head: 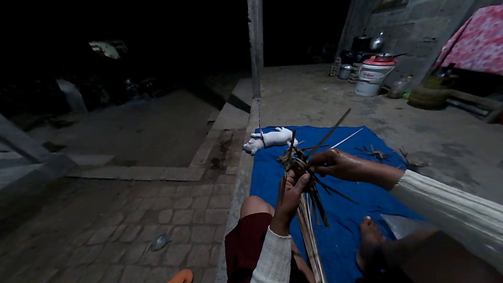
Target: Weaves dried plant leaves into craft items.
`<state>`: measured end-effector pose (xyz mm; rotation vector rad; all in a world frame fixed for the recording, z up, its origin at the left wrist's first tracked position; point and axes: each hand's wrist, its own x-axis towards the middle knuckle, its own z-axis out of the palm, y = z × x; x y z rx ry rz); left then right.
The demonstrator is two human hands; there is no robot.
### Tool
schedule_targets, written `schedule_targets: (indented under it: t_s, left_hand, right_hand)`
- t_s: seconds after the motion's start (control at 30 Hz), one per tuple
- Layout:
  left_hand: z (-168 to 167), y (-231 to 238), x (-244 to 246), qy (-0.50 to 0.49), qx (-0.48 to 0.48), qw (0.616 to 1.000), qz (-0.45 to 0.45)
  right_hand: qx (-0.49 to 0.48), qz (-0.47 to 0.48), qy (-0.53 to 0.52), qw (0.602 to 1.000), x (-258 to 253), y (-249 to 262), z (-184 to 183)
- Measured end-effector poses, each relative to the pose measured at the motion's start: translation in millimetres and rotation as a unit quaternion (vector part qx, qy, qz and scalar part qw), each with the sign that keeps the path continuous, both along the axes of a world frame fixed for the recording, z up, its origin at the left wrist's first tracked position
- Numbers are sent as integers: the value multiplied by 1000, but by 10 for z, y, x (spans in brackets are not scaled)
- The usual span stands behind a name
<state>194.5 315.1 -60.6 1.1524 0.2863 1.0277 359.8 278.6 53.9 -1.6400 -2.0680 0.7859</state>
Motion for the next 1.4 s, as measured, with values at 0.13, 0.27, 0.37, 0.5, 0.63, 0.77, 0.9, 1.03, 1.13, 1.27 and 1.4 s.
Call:
schedule_targets:
  t_s: [0.13,0.27,0.37,0.5,0.63,0.77,0.9,1.03,1.13,1.27,1.4]
  left_hand:
    - [17,0,-26,-1,-13,1000,12]
    - [43,-28,-14,6,-24,998,58]
    - [58,-72,11,26,-12,994,103]
    - [43,-102,16,13,23,995,92]
    - [67,-145,21,-12,19,996,81]
    - [47,-132,37,-8,16,994,108]
    - [48,-133,44,-7,2,992,122]
    - [59,-115,40,-29,-12,989,144]
    - [53,-125,63,-47,-15,987,155]
    - [32,-153,134,-81,24,974,212]
    - [-15,-133,124,-65,150,967,196]
  right_hand:
    - [-31,-16,76,997,-23,1,15]
    - [-51,-9,148,988,-21,10,12]
    - [-45,5,132,990,-30,18,-12]
    - [-24,-39,76,996,-99,5,12]
    - [-53,-60,65,995,-108,3,32]
    - [-111,-73,56,989,-148,-14,47]
    - [-83,-80,48,992,-137,-44,149]
    - [-32,-107,131,985,-21,-16,156]
    - [-32,-119,153,980,-21,-3,147]
    - [-41,-111,173,978,-76,6,121]
    - [-57,-108,155,980,-77,15,108]
